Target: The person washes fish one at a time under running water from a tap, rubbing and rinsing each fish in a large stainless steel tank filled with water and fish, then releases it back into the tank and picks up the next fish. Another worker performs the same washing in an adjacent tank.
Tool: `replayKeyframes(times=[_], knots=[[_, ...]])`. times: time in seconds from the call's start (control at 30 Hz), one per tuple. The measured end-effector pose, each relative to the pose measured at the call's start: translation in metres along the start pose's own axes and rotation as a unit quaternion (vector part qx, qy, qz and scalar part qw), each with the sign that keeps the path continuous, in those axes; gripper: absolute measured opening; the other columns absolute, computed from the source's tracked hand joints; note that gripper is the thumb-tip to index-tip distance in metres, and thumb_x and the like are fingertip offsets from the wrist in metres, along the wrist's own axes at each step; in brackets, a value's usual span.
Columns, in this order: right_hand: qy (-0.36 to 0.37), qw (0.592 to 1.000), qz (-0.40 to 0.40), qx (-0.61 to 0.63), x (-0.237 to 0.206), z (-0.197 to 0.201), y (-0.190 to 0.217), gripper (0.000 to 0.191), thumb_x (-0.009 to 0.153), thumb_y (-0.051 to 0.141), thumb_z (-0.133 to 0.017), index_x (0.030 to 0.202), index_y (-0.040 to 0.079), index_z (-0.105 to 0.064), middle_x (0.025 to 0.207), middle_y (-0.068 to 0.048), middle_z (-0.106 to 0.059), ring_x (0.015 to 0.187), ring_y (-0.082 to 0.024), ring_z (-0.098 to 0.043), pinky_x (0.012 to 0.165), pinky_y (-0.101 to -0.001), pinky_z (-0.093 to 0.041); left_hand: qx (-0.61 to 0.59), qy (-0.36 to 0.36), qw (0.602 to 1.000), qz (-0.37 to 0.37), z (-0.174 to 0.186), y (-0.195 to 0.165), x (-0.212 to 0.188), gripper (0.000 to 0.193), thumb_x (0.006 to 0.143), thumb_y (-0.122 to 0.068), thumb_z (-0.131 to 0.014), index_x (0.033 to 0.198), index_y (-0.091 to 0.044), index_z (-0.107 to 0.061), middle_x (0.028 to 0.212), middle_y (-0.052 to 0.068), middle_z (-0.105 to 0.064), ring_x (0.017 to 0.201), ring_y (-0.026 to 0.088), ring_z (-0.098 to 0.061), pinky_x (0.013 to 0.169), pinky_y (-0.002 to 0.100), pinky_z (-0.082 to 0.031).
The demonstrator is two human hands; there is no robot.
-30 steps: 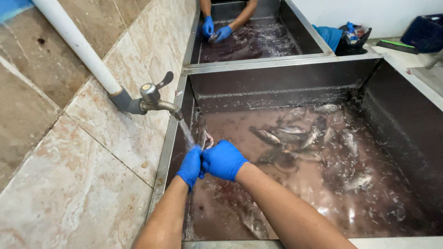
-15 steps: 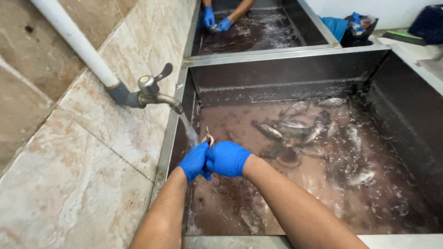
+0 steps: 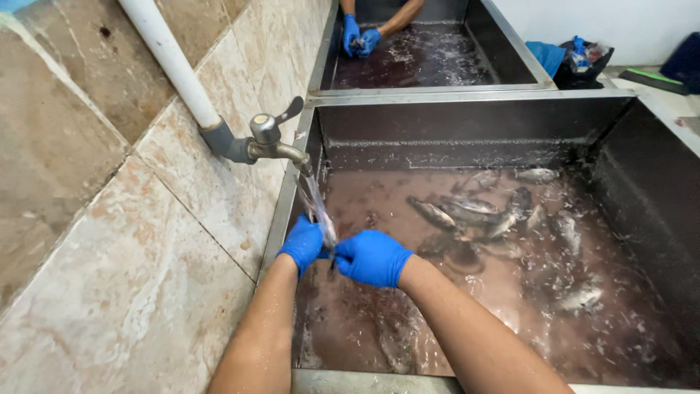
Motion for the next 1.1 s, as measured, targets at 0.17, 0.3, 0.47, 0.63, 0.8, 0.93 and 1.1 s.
replayKeyframes(times=[0.17, 0.3, 0.47, 0.63, 0.8, 0.93, 1.1], knots=[[-0.169, 0.975, -0.132, 0.051, -0.004, 0.023, -0.008, 0.044, 0.076, 0.047, -0.076, 0.097, 0.009, -0.072, 0.087, -0.014, -0.075, 0.074, -0.032, -0.072, 0.068, -0.0450, -0.057, 0.110, 0.052, 0.992, -0.006, -0.014, -0.030, -0.035, 0.033, 0.089, -0.024, -0.057, 0.118, -0.008, -0.053, 0.095, 0.015, -0.067, 0.075, 0.027, -0.070, 0.056, 0.045, -0.062], [-0.106, 0.950, -0.231, 0.179, 0.001, 0.009, -0.013, 0.042, 0.082, 0.043, -0.075, 0.105, 0.008, -0.069, 0.084, -0.013, -0.074, 0.069, -0.026, -0.073, 0.064, -0.0413, -0.058, 0.136, 0.087, 0.987, -0.004, -0.017, -0.034, -0.044, 0.033, 0.095, -0.030, -0.048, 0.113, -0.005, -0.061, 0.089, 0.017, -0.069, 0.070, 0.028, -0.069, 0.053, 0.042, -0.058], [-0.166, 0.903, -0.211, 0.335, 0.006, -0.005, -0.018, 0.027, 0.090, 0.029, -0.067, 0.096, 0.003, -0.070, 0.075, -0.011, -0.074, 0.063, -0.016, -0.073, 0.062, -0.0347, -0.059, 0.130, -0.013, 0.972, -0.194, -0.006, -0.033, -0.030, 0.038, 0.101, -0.032, -0.043, 0.106, -0.002, -0.066, 0.089, 0.015, -0.072, 0.072, 0.022, -0.068, 0.063, 0.037, -0.055], [-0.209, 0.910, -0.176, 0.313, 0.009, -0.009, -0.016, 0.032, 0.103, 0.026, -0.063, 0.088, -0.002, -0.065, 0.068, -0.014, -0.066, 0.064, -0.018, -0.060, 0.062, -0.0374, -0.054, 0.020, 0.034, 0.976, -0.213, -0.002, -0.021, -0.012, 0.036, 0.094, -0.022, -0.046, 0.099, 0.001, -0.073, 0.086, 0.014, -0.074, 0.074, 0.021, -0.067, 0.066, 0.038, -0.053], [-0.190, 0.883, -0.162, 0.396, 0.008, -0.012, -0.015, 0.021, 0.098, 0.018, -0.057, 0.092, -0.001, -0.063, 0.072, -0.012, -0.069, 0.065, -0.017, -0.069, 0.063, -0.0359, -0.057, 0.019, 0.016, 0.964, -0.266, -0.001, -0.011, -0.007, 0.035, 0.098, -0.024, -0.045, 0.102, 0.000, -0.071, 0.091, 0.009, -0.074, 0.083, 0.016, -0.066, 0.075, 0.035, -0.054], [-0.197, 0.914, -0.146, 0.325, 0.007, -0.006, -0.013, 0.022, 0.098, 0.019, -0.057, 0.095, -0.001, -0.063, 0.073, -0.014, -0.070, 0.064, -0.018, -0.070, 0.065, -0.0361, -0.055, -0.075, 0.044, 0.975, -0.204, -0.003, 0.001, 0.005, 0.034, 0.098, -0.026, -0.046, 0.100, -0.002, -0.070, 0.089, 0.009, -0.072, 0.079, 0.018, -0.068, 0.071, 0.035, -0.056], [-0.200, 0.909, -0.157, 0.331, 0.005, 0.001, -0.008, 0.023, 0.098, 0.023, -0.058, 0.095, 0.001, -0.064, 0.075, -0.013, -0.072, 0.067, -0.020, -0.072, 0.066, -0.0373, -0.057, -0.137, 0.086, 0.974, -0.158, -0.008, 0.004, 0.008, 0.035, 0.099, -0.028, -0.049, 0.100, 0.001, -0.068, 0.088, 0.008, -0.069, 0.078, 0.017, -0.064, 0.071, 0.034, -0.054]])
Point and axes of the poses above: each hand's wrist, its own x-axis towards the middle knuckle, its own z-axis out of the back of the hand, y = z × x, the point moved 4 cm from there along x, towards the middle knuckle
